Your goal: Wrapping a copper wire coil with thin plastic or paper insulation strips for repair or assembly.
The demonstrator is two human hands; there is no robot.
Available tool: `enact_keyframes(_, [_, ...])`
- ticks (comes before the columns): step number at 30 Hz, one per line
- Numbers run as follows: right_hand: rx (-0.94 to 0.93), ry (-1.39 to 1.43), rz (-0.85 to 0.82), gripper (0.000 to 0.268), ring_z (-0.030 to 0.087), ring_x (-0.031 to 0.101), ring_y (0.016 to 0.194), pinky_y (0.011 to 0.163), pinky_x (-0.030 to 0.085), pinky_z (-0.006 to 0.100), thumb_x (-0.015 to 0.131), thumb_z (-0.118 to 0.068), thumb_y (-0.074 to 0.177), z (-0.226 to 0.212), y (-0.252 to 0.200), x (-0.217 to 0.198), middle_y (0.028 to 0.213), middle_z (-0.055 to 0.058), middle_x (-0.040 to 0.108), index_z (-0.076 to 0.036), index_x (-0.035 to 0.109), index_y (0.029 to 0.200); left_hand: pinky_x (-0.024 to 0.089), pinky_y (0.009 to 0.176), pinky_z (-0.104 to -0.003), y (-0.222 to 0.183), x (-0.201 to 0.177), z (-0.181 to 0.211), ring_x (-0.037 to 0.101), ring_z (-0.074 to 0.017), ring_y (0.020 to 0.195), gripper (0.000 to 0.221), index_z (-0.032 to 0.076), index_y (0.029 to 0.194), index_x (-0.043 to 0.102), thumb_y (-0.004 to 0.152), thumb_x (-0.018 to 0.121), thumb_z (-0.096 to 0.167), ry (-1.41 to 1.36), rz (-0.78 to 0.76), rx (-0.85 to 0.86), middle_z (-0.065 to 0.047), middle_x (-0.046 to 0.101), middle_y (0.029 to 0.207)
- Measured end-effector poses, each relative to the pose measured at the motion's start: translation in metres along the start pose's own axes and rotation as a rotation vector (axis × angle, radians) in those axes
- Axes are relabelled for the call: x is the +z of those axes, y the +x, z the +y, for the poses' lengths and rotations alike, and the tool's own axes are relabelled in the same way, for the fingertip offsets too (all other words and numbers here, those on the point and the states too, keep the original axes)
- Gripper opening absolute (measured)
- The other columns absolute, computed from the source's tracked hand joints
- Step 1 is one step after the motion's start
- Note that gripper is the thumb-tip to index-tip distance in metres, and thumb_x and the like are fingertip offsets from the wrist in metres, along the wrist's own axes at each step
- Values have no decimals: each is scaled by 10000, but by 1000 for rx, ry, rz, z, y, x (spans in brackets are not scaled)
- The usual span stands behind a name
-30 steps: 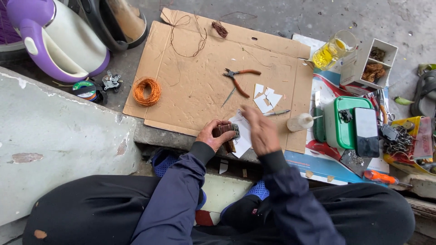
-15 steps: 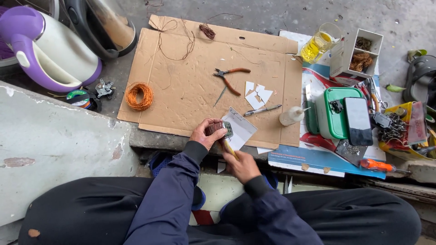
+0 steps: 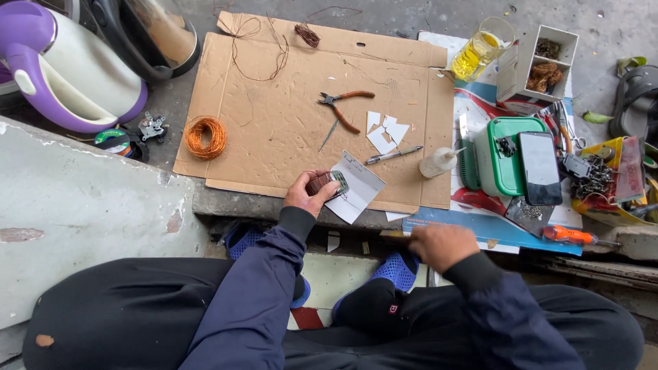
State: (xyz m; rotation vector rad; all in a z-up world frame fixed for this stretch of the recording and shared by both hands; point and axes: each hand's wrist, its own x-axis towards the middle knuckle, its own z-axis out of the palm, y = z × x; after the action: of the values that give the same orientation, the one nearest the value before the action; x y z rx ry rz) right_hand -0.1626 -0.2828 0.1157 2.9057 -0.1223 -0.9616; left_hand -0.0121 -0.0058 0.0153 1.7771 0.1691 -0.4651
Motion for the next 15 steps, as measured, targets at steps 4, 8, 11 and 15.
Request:
enact_keyframes(4, [154,-289,176,330,234,662,1264,1053,485,474,626,-556,957,31,56,11,1220,-51,736,-362,760,1188,632,972,-373,1,8,-1,787,-167,1060,571,263,1237,817,769,1035,507,-124,137,-25,-32,830,1053])
enact_keyframes(8, [-13,-84,660,528,292,750,1133,970,572,519,827,-460,831,-42,28,-15,1208,43,760,-251,752,1310,635,963,-377,0,12,0,777,-168,1044,578,197,1228,805,766,1051,441,-158,150,-21,-63,825,1054])
enact_keyframes(11, [-124,515,497,539,426,767,1156,919,641,566,712,-429,989,-97,52,0,1491,123,661,-189,637,1466,632,894,-405,1,9,0,760,-170,1024,570,149,1240,796,798,1044,411,-185,134,-10,-83,808,1029])
enact_keyframes(15, [-17,671,139,591,502,759,1135,973,612,618,628,-466,1024,-132,85,22,1414,155,633,-169,479,1513,641,922,-331,5,9,-4,757,-127,1014,561,188,1236,803,782,1062,389,-190,154,-22,-53,817,1065])
